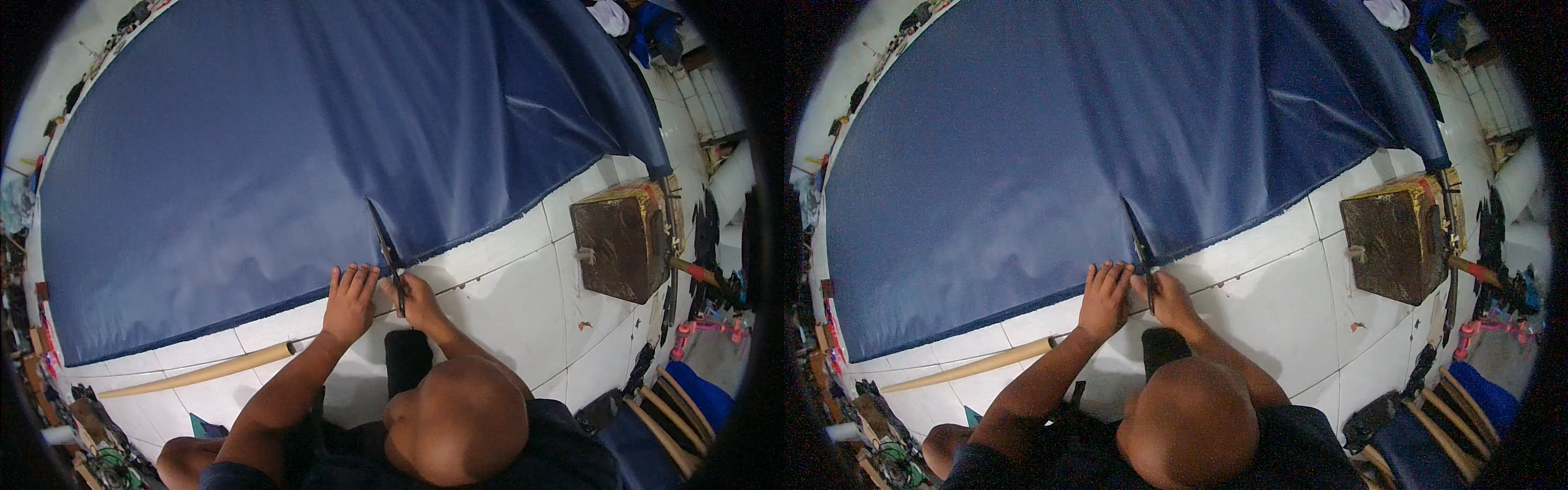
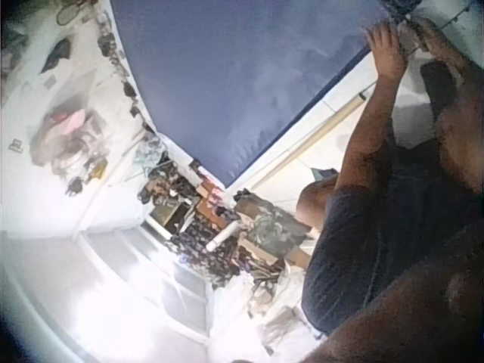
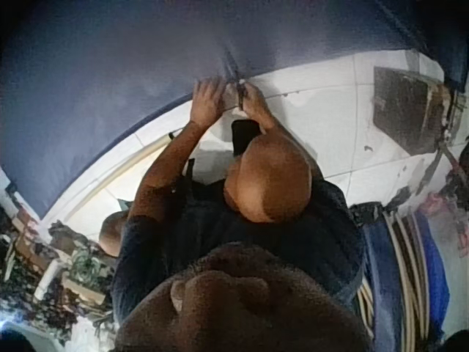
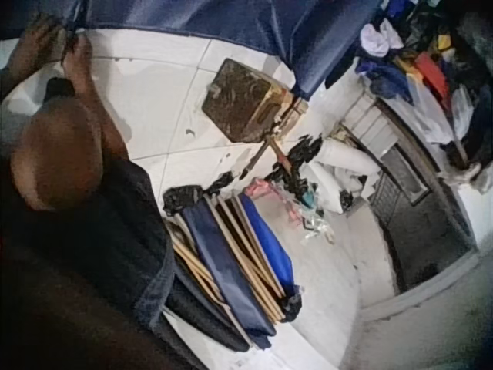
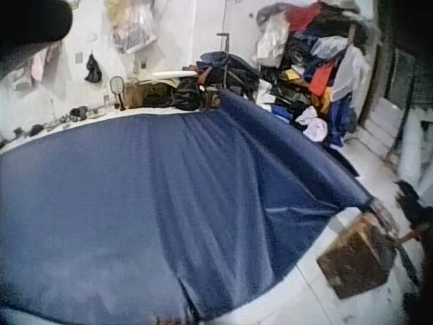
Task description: The person unrolls a piece of blue fabric, flattens it on the floor, uses a wooden pole to mark a straight line, and cuts the fabric into two pieces using shears.
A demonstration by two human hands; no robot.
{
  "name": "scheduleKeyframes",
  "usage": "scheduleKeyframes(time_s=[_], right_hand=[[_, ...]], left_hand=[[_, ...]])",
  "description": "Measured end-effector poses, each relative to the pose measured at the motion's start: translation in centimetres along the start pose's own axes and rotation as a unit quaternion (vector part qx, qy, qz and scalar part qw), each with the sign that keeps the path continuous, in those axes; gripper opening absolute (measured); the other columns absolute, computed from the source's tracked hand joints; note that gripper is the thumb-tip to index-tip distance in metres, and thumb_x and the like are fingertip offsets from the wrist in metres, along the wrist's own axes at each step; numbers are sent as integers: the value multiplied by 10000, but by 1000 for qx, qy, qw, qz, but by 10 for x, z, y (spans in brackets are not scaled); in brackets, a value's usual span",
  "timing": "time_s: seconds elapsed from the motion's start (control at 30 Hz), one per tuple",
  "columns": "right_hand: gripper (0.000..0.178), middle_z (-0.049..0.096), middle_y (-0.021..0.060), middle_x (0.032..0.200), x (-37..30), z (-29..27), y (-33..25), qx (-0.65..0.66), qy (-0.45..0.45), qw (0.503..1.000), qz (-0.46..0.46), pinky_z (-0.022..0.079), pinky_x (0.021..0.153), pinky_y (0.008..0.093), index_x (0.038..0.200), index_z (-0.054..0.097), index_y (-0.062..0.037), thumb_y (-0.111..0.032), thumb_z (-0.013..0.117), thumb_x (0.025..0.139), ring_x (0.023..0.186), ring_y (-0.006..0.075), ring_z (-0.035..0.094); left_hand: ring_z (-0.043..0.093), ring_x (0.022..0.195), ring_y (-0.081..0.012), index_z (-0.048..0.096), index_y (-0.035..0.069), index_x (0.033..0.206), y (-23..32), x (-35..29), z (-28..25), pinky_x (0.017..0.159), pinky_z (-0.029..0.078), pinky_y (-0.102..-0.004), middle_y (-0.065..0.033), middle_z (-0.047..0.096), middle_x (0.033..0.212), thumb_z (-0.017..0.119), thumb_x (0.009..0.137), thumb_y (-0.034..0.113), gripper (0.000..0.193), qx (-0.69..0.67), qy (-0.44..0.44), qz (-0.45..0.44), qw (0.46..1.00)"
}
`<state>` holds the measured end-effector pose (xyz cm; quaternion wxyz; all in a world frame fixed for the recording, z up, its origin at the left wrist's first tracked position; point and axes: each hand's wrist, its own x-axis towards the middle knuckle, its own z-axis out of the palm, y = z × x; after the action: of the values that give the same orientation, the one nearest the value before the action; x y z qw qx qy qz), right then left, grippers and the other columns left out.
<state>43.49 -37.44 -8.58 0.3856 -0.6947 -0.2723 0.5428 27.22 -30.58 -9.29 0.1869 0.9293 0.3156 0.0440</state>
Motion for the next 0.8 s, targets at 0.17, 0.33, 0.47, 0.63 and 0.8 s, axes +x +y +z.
scheduleKeyframes(time_s=[0.17,0.33,0.47,0.63,0.8], right_hand=[[570,663,183,795,35,0,-36,-78,-35,995,43,482,711,402,863,631,27,-543,625,887,777,286,641],[615,659,180,812,24,-3,-15,-42,-41,998,-20,482,727,403,892,626,21,-593,580,891,782,292,631],[642,671,200,850,7,-19,-31,-110,-69,989,68,483,758,405,954,637,20,-615,571,883,832,332,651],[664,675,232,885,13,-8,-36,-101,-39,993,40,484,801,429,978,643,8,-643,572,864,887,373,658],[612,638,188,816,40,-1,-27,-136,33,990,0,468,747,410,860,615,7,-605,607,863,821,306,620]], left_hand=[[407,1301,-373,444,35,1379,0,1,-2,1121,241,-592,-170,462,1363,629,746,114,665,2,1,-3,1000],[416,1278,-411,443,20,1361,4,3,-5,1104,250,-621,-205,466,1320,646,747,109,653,-26,6,-8,1000],[417,1274,-416,427,13,1369,11,7,-7,1103,249,-618,-204,468,1317,623,771,105,636,-48,13,-45,998],[416,1275,-432,422,-12,1364,24,6,-6,1092,266,-608,-215,471,1319,602,785,107,618,-12,10,-68,998],[408,1285,-433,423,-43,1353,21,6,-1,1088,271,-610,-236,468,1322,597,783,132,621,28,-36,-34,998]])
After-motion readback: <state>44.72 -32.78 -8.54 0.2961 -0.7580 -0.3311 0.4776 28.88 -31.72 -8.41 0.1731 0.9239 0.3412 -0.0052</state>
